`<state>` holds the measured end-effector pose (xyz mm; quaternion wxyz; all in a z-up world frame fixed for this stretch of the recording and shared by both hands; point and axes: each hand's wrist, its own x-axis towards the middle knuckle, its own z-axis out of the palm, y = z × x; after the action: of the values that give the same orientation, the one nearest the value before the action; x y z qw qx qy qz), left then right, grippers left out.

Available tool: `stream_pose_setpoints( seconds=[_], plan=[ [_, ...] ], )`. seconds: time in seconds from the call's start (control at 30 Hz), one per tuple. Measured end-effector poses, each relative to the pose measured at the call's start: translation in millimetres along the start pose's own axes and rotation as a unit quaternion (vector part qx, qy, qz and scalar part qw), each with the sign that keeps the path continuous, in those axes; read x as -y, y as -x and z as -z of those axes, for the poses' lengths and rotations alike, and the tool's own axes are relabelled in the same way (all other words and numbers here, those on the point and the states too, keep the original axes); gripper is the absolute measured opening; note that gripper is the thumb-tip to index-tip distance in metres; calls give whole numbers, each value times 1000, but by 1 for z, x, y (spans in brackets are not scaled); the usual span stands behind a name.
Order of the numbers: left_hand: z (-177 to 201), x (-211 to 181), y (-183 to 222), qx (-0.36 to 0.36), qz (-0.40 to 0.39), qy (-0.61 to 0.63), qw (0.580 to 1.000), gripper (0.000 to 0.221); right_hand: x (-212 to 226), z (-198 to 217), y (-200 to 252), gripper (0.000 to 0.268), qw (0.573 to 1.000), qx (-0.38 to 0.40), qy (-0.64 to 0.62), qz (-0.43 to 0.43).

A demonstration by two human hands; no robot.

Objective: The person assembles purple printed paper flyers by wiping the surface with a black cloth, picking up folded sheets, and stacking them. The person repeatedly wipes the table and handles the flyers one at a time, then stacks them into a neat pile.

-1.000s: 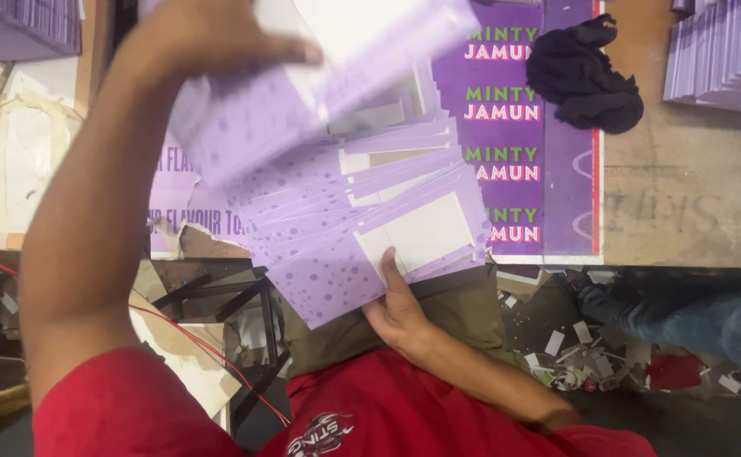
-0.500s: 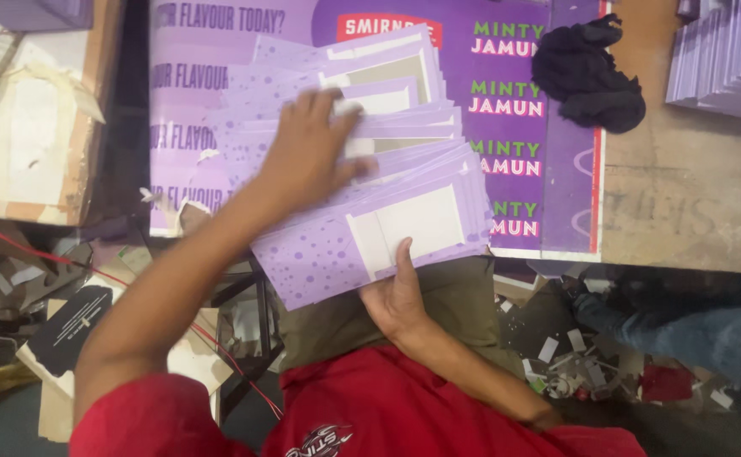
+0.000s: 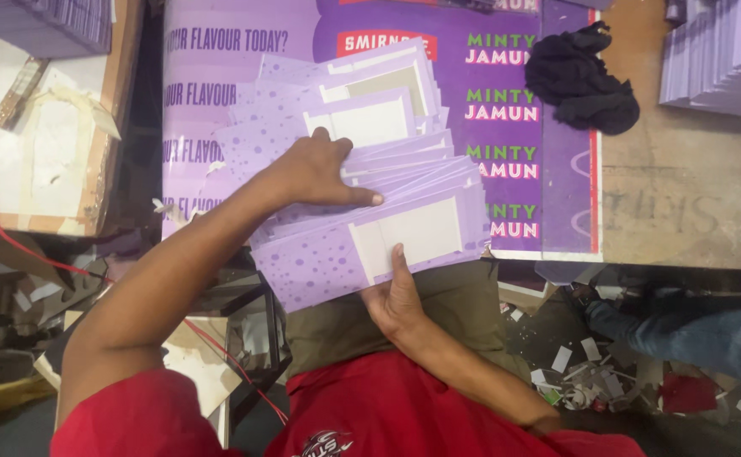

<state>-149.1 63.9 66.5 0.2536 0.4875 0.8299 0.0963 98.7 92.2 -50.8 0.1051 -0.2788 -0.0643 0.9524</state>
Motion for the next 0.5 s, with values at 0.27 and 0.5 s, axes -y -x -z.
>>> stream_pose_setpoints(
  seconds=[0.27,0.5],
  plan=[
    [16,-19,2,72,91,60,991,108,-3,17,-6,83,1000,-3,-1,-6],
    [13,-93,70,62,26,-24,997,101,-19,122,-24,77,973,231,6,-21]
  ],
)
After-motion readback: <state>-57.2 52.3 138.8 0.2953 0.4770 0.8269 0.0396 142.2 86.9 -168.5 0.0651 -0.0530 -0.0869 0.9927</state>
